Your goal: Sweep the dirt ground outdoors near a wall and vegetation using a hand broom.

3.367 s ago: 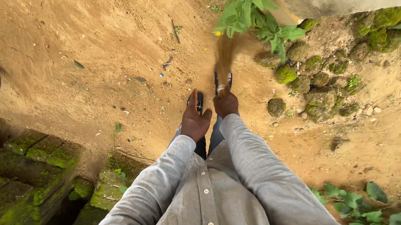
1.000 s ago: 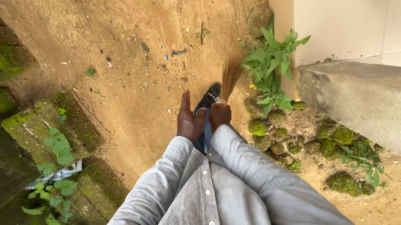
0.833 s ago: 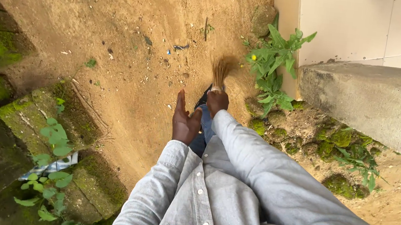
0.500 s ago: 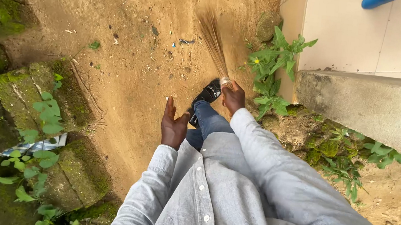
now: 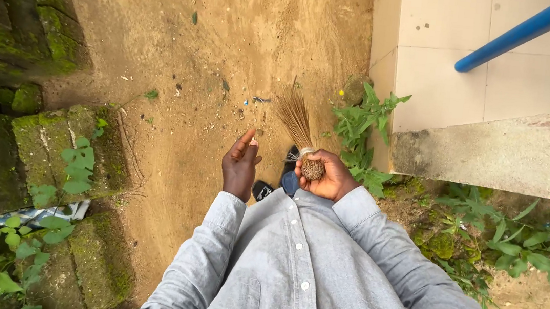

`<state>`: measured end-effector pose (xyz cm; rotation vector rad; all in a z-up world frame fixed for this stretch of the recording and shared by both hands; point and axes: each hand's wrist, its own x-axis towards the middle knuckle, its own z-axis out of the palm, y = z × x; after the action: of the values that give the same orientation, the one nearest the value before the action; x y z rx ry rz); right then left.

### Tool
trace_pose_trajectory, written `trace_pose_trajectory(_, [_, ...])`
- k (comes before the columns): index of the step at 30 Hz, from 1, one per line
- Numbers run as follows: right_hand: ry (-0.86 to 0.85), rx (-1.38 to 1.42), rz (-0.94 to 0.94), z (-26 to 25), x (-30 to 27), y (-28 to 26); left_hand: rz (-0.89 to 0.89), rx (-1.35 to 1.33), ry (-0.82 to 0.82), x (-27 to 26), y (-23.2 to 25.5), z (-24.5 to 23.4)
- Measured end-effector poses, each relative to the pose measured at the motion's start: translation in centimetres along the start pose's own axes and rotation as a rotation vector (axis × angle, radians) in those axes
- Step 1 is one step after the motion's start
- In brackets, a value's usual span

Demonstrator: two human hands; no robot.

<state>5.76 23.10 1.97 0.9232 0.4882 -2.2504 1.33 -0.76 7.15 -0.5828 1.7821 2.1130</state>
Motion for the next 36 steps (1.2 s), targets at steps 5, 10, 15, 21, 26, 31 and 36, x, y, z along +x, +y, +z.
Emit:
trace_pose_trajectory(5, [0.043, 0.035, 0.076, 1.7, 0.0, -1.3, 0.132, -0.157, -0.007, -0.9, -2.6, -0.8])
trace_pose_trajectory(10, [0.051, 0.02, 0.094, 1.8, 1.8, -3.0, 0.064, -0.329, 0.095, -2.5, -2.4, 0.9])
trace_pose_trajectory(15, [0.053, 0.035, 0.19, 1.6, 3.0, -4.7, 0.062, -0.276, 0.233, -2.6, -0.7, 2.9])
trace_pose_trajectory(21, [-0.084, -0.117, 0.286, 1.9, 2.0, -8.0, 0.116, -0.434, 0.297, -1.8, -2.1, 4.5])
trace_pose_trajectory(26, [-0.151, -0.262, 0.27, 4.7, -0.4, -8.9, 0.141, -0.409, 0.378, -1.4, -1.5, 6.5])
trace_pose_trajectory(31, [-0.096, -0.279, 0.289, 4.0, 0.5, -10.9, 0.22, -0.369, 0.467, -0.7, -2.8, 8.1])
trace_pose_trajectory(36, [-0.106, -0.241, 0.275, 2.3, 0.2, -13.0, 0.344, -0.279, 0.694, -1.6, -1.1, 8.7])
